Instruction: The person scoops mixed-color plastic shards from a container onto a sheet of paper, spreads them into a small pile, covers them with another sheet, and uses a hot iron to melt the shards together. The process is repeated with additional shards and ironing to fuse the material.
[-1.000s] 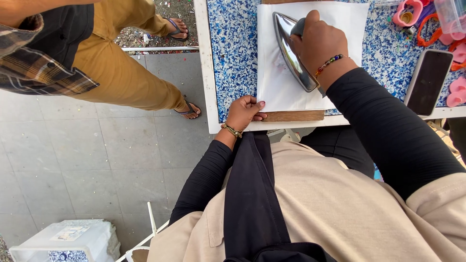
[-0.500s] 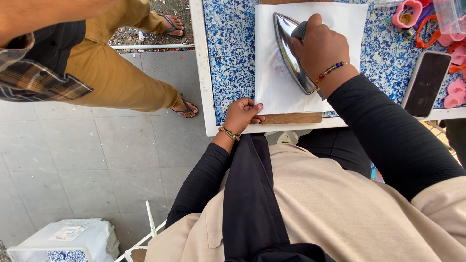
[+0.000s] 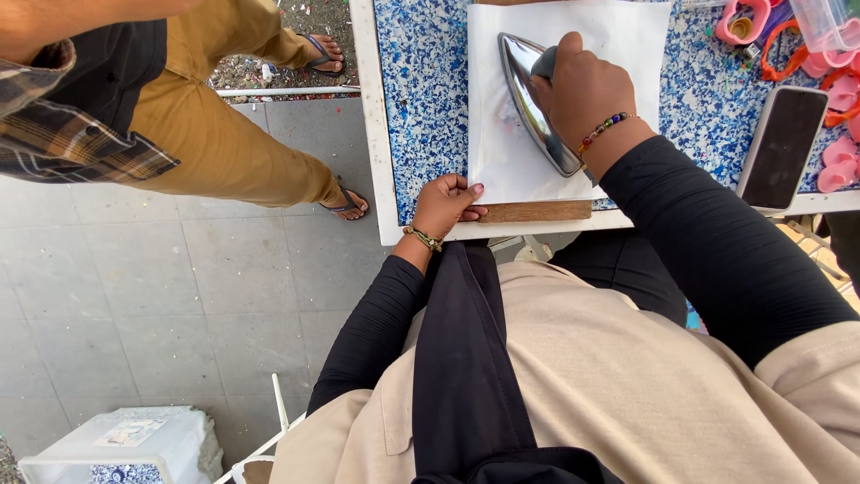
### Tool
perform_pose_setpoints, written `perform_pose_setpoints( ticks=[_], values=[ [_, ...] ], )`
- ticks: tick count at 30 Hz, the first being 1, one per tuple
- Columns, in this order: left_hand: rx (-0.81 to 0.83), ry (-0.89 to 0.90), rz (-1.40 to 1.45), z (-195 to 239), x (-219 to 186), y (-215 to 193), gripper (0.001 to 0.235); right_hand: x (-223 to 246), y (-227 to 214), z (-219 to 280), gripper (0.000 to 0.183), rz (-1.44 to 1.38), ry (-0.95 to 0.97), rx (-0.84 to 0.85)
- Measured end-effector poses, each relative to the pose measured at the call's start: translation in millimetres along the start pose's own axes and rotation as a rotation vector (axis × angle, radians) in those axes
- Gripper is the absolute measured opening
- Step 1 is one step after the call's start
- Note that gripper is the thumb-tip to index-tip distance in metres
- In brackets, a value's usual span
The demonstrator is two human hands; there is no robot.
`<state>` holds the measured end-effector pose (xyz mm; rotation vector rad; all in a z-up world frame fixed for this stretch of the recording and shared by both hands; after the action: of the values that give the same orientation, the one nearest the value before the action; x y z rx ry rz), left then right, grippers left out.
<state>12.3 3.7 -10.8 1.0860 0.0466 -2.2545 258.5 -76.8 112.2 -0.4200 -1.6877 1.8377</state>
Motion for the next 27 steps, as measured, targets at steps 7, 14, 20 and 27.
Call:
perform_pose_setpoints(
  ticks=[7,14,20,27],
  values=[
    [0.011,-0.012,0.020,-2,1,0,0.021,3,5,1,0.047,0.044,0.010,-0.017],
    [-0.005,-0.006,0.018,1,-1,1,0.020,3,6,-14,0.047,0.043,-0.015,-0.071],
    [-0.011,0.000,-0.002,2,1,0,0.020,6,-1,2,0.044,-0.025,0.027,0.010],
    [-0.008,0.011,0.008,-1,-3,0,0.021,10,-9,24,0.045,0.017,0.027,0.095]
  ],
)
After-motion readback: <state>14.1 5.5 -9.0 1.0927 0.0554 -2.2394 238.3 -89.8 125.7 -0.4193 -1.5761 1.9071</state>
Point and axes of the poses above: each hand's wrist, its own z-axis away from the middle knuckle, its own y-axis out of the palm, x = y × z, the point moved 2 cm from there along -z, towards the middle knuckle, and after that the axes turned 3 degrees about -z, right-handed, at the moved point
